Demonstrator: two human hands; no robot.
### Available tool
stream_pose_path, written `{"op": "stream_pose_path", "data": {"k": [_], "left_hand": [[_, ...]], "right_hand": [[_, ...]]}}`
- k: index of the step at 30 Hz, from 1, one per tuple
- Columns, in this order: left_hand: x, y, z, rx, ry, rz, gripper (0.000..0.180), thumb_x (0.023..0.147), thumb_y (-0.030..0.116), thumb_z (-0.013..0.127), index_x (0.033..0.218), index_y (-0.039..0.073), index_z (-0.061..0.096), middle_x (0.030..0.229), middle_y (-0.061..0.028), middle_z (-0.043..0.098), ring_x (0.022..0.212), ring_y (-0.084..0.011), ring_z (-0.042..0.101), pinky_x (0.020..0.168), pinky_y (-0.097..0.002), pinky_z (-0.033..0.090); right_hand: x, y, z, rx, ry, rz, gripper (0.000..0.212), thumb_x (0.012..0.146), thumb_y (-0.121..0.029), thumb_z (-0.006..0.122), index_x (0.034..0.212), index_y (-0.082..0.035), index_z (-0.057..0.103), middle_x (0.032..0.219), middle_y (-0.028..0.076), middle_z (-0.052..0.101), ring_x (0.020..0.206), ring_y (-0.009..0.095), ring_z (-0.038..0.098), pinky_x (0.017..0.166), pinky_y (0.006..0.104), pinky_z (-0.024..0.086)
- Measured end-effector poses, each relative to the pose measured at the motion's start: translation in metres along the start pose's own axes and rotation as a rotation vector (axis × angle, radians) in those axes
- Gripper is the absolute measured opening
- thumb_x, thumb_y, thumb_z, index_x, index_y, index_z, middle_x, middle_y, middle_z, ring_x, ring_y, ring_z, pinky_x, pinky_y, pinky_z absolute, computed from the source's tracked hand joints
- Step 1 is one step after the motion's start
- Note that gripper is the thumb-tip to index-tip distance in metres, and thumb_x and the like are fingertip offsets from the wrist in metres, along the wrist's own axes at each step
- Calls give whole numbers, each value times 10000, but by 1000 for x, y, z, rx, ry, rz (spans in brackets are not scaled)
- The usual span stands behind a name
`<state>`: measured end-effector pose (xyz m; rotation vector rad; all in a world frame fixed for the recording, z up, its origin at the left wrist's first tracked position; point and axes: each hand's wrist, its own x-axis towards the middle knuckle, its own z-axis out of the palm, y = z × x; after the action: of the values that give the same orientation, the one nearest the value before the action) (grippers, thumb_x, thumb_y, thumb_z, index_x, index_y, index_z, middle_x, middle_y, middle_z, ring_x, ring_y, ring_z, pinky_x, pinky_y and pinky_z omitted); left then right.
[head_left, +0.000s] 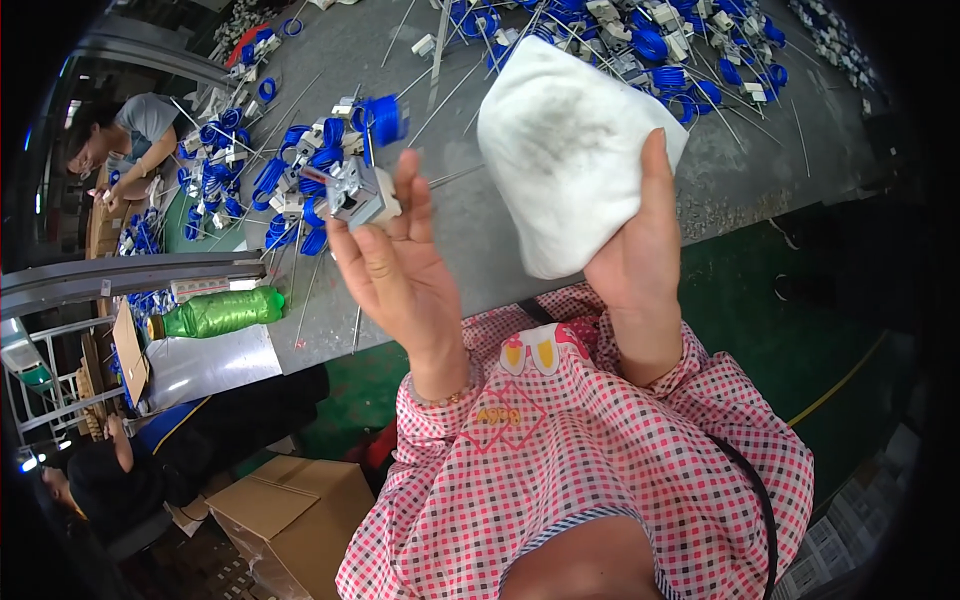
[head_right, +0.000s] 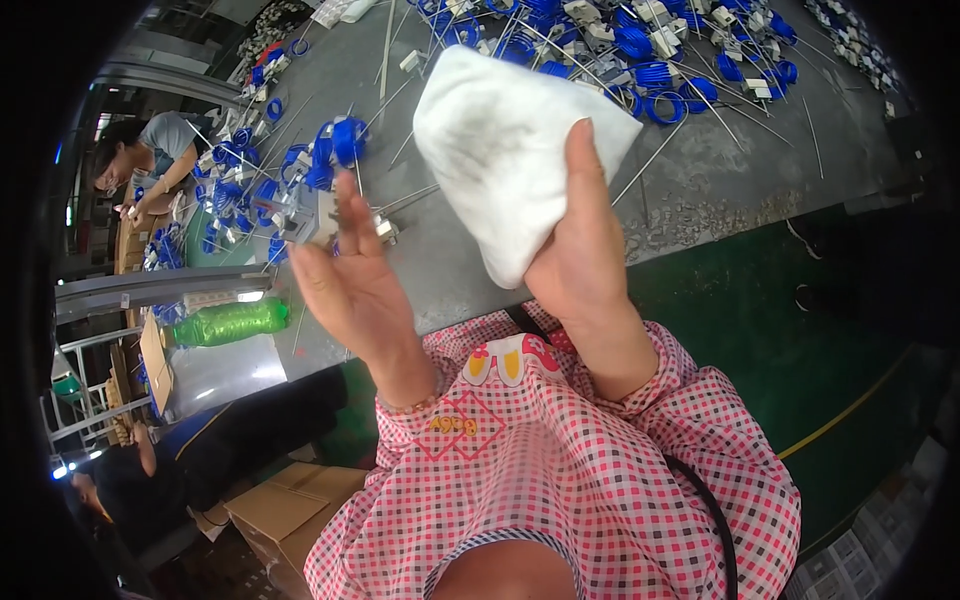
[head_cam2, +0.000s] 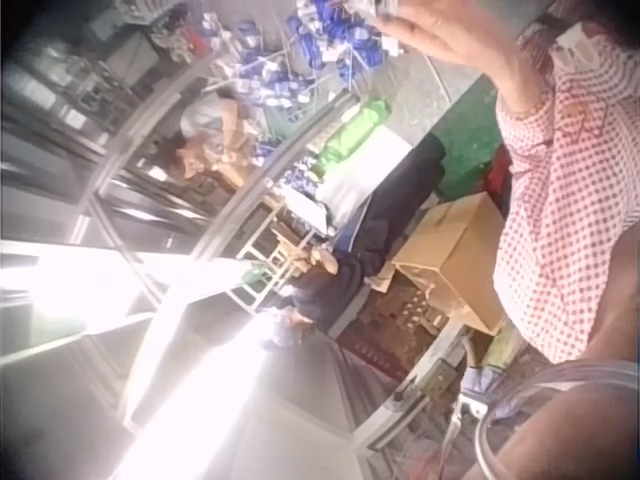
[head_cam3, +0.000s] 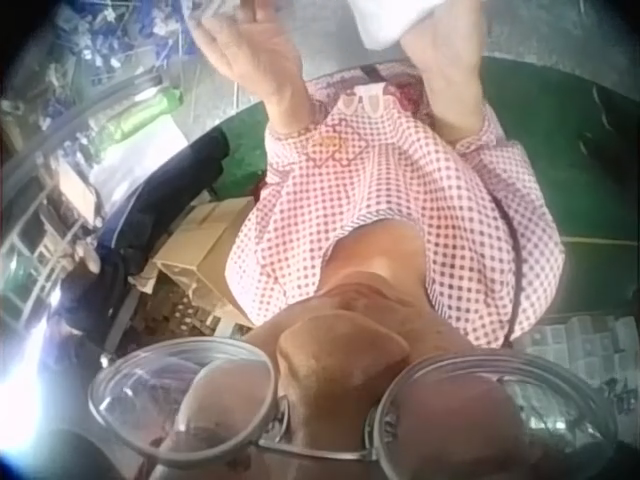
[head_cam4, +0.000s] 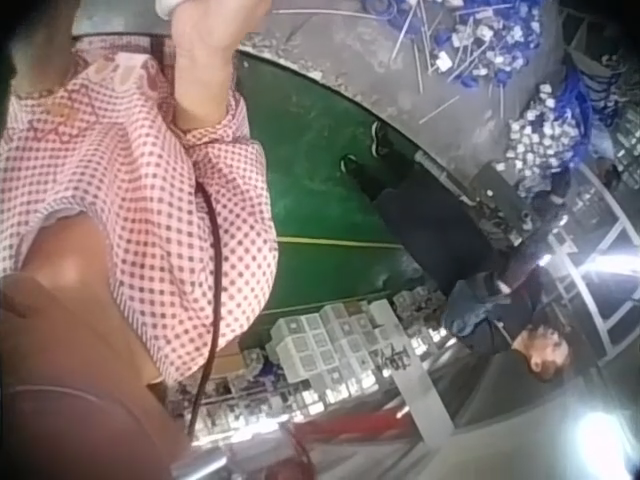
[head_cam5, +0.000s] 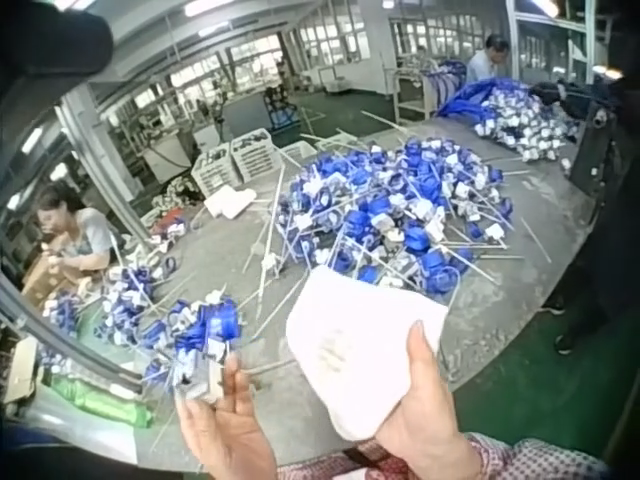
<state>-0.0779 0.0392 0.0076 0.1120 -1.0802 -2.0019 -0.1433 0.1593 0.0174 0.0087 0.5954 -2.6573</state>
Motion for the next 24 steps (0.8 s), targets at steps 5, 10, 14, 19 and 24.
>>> {"op": "stream_pose_path", "data": {"k": [5, 10, 14, 19, 24], "left_hand": [[14, 6, -11, 258, -14, 185, 465, 770, 36, 536, 1172, 16, 304, 1109, -114, 411, 932, -195, 488, 777, -284, 424], [10, 7, -2, 581, -158, 287, 533, 693, -53, 596, 1147, -7, 320, 1076, -103, 430, 955, -170, 464, 813, -263, 398], [4, 2, 3, 753, -326, 389, 492, 631, -31, 647, 1066, -22, 416, 1032, -102, 466, 871, -150, 465, 725, -245, 396], [-7, -2, 20, 913, -374, 470, 479, 542, -4, 653, 995, -41, 502, 884, -111, 508, 709, -183, 458, 588, -265, 384], [-14, -4, 22, 935, -344, 501, 503, 542, -42, 613, 1029, -59, 486, 908, -129, 484, 739, -188, 470, 622, -260, 399]], "right_hand": [[2, -22, -22, 270, -46, 61, 404, 833, -156, 403, 1176, 48, 340, 1168, 189, 430, 1086, 291, 425, 922, 433, 335], [4, -31, -30, 264, -26, -158, 398, 850, -160, 386, 1189, 37, 324, 1198, 189, 397, 1107, 290, 401, 936, 435, 321], [1, -5, -8, -147, 101, -536, 471, 875, -299, 364, 1214, 20, 287, 1228, 172, 350, 1128, 278, 368, 941, 424, 309], [0, 19, -13, -749, -289, -798, 333, 813, -117, 482, 1092, 53, 419, 1079, 141, 463, 954, 216, 469, 810, 303, 366], [-5, 25, -9, -711, -344, -536, 331, 758, -90, 519, 1047, 61, 459, 1008, 160, 503, 920, 257, 495, 800, 345, 370]]}}
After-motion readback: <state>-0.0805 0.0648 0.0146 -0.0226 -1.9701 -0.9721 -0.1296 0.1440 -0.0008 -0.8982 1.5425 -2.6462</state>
